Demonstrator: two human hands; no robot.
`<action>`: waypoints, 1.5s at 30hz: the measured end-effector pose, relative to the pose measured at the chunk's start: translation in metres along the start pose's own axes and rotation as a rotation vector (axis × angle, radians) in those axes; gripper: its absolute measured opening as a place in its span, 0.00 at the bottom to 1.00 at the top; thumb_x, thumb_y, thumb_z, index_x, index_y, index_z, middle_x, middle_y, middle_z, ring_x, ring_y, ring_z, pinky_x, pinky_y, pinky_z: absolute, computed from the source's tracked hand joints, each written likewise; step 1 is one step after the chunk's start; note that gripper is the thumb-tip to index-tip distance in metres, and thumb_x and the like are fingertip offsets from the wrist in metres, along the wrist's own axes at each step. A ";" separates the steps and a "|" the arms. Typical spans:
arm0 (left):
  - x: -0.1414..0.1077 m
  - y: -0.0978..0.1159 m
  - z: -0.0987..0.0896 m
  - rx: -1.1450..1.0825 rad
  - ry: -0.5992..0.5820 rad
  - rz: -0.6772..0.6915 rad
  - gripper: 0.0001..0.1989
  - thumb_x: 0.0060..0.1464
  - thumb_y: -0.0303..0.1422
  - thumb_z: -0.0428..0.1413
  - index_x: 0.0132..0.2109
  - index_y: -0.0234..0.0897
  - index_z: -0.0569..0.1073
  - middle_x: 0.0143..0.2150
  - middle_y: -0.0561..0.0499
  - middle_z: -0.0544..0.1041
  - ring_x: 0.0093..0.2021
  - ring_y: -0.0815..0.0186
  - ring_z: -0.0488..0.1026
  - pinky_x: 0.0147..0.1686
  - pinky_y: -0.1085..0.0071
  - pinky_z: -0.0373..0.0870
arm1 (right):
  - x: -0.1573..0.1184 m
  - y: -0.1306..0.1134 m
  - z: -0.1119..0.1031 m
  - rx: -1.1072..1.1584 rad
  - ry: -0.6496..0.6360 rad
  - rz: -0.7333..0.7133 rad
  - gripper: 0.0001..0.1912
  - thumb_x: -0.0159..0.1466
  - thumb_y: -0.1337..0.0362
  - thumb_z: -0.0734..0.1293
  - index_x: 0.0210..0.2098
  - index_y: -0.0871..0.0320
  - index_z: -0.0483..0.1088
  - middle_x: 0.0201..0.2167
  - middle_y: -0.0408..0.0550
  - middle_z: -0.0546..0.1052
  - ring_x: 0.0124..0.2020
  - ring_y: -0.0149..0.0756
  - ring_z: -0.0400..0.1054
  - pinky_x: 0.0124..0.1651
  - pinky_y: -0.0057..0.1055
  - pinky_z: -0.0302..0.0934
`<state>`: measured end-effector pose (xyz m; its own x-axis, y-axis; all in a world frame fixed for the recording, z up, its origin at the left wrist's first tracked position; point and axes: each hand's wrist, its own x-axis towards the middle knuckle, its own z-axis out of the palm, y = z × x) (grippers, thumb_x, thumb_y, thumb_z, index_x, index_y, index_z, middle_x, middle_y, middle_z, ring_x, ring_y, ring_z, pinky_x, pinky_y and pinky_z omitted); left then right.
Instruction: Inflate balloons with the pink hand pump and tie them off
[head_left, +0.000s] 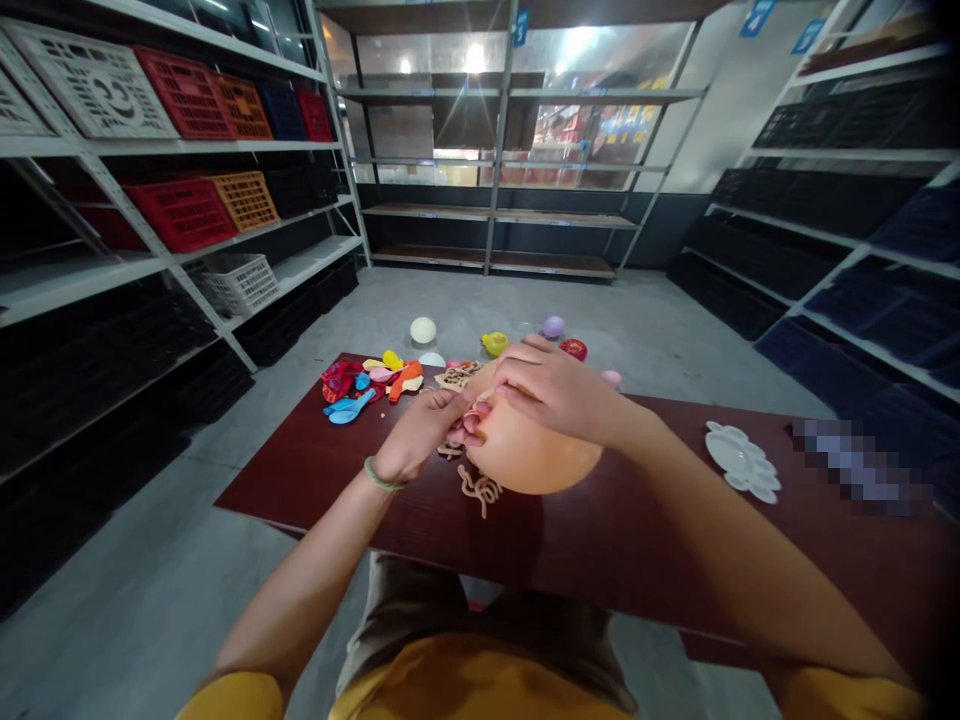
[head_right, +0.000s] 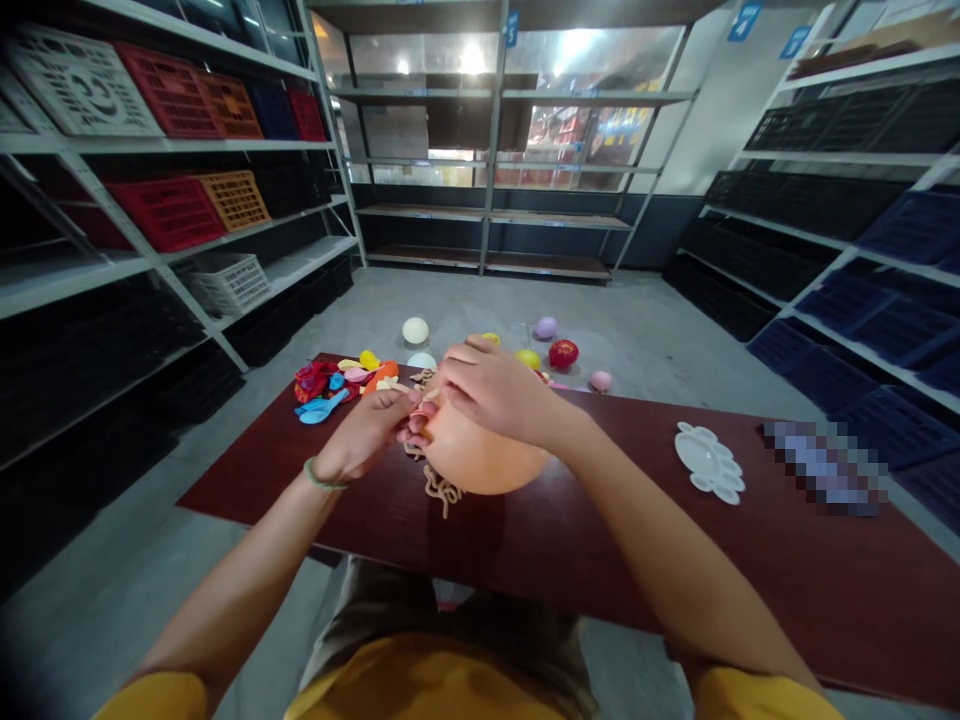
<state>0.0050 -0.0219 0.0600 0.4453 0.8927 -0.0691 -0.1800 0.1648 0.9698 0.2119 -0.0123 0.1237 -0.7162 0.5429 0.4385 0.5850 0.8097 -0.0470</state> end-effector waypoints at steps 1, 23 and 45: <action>0.001 0.000 0.000 -0.027 0.002 -0.008 0.19 0.53 0.46 0.62 0.34 0.30 0.77 0.25 0.54 0.71 0.24 0.73 0.72 0.30 0.75 0.74 | -0.001 -0.001 0.001 -0.060 0.016 -0.006 0.10 0.68 0.67 0.59 0.32 0.54 0.69 0.34 0.49 0.73 0.37 0.43 0.63 0.42 0.43 0.59; -0.001 -0.003 0.001 0.054 -0.089 0.126 0.15 0.52 0.40 0.65 0.38 0.34 0.71 0.24 0.55 0.75 0.24 0.71 0.76 0.21 0.81 0.68 | -0.017 -0.021 0.012 0.095 0.206 0.124 0.05 0.65 0.66 0.66 0.39 0.54 0.75 0.42 0.48 0.73 0.45 0.40 0.65 0.49 0.40 0.62; 0.008 -0.042 0.007 0.150 0.301 0.690 0.08 0.57 0.36 0.61 0.39 0.38 0.71 0.30 0.54 0.73 0.21 0.75 0.68 0.19 0.79 0.65 | -0.015 -0.044 0.046 0.105 0.470 0.125 0.05 0.64 0.71 0.65 0.35 0.54 0.69 0.37 0.49 0.72 0.42 0.40 0.66 0.47 0.41 0.64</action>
<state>0.0223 -0.0249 0.0206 0.0131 0.8521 0.5233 -0.2002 -0.5105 0.8362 0.1799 -0.0457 0.0781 -0.3795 0.4981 0.7797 0.5966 0.7759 -0.2052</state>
